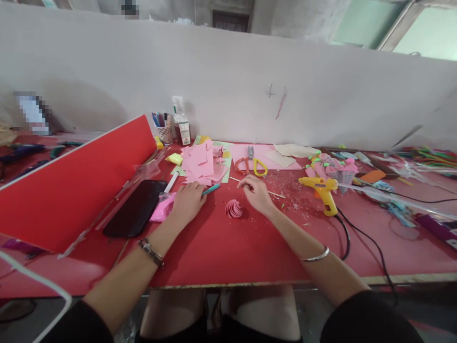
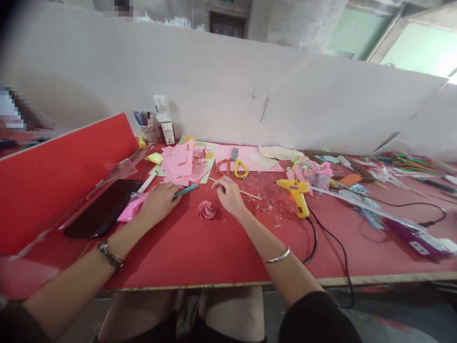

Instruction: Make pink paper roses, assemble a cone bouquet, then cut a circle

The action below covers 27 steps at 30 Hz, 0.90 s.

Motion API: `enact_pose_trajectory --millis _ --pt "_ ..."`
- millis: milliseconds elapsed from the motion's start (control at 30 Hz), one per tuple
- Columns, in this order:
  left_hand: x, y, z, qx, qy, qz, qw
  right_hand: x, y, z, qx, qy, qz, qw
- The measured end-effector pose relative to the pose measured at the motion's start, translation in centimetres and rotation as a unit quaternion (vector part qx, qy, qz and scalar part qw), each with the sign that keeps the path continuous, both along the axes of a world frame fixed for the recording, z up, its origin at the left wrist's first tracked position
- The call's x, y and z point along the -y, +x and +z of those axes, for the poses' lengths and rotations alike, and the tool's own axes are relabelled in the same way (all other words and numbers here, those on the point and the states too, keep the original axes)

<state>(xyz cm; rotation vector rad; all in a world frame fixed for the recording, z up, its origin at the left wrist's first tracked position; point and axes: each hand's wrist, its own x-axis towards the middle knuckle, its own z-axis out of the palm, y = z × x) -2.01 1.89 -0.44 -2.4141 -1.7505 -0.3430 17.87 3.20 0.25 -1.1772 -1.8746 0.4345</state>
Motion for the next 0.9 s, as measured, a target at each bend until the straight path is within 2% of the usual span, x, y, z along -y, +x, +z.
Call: enact_pose_trajectory --millis 100,200,267,367,567,733,900 --pt "0.0 0.2 0.0 0.009 -0.031 -0.01 0.999 0.5 0.6 0.0 0.013 -0.085 0.077 0.993" --pt "0.2 0.3 0.1 0.017 -0.046 0.001 0.999 1.1 1.0 0.3 0.083 -0.187 0.194 0.959" --pt "0.4 0.4 0.2 0.018 -0.034 0.006 0.999 1.5 0.9 0.6 0.143 -0.201 0.24 0.939" --pt "0.5 0.4 0.2 0.019 -0.027 0.006 0.999 2.0 0.4 0.8 0.195 -0.179 0.26 0.929" --pt "0.4 0.4 0.2 0.035 -0.042 0.012 0.998 2.2 -0.4 0.6 0.16 -0.132 0.229 0.951" --pt "0.5 0.4 0.2 0.053 -0.019 -0.001 0.998 1.9 -0.5 0.2 0.085 -0.089 0.15 0.981" --pt "0.5 0.3 0.1 0.047 0.017 -0.006 0.999 1.7 -0.5 0.0 0.039 -0.067 0.058 0.995"
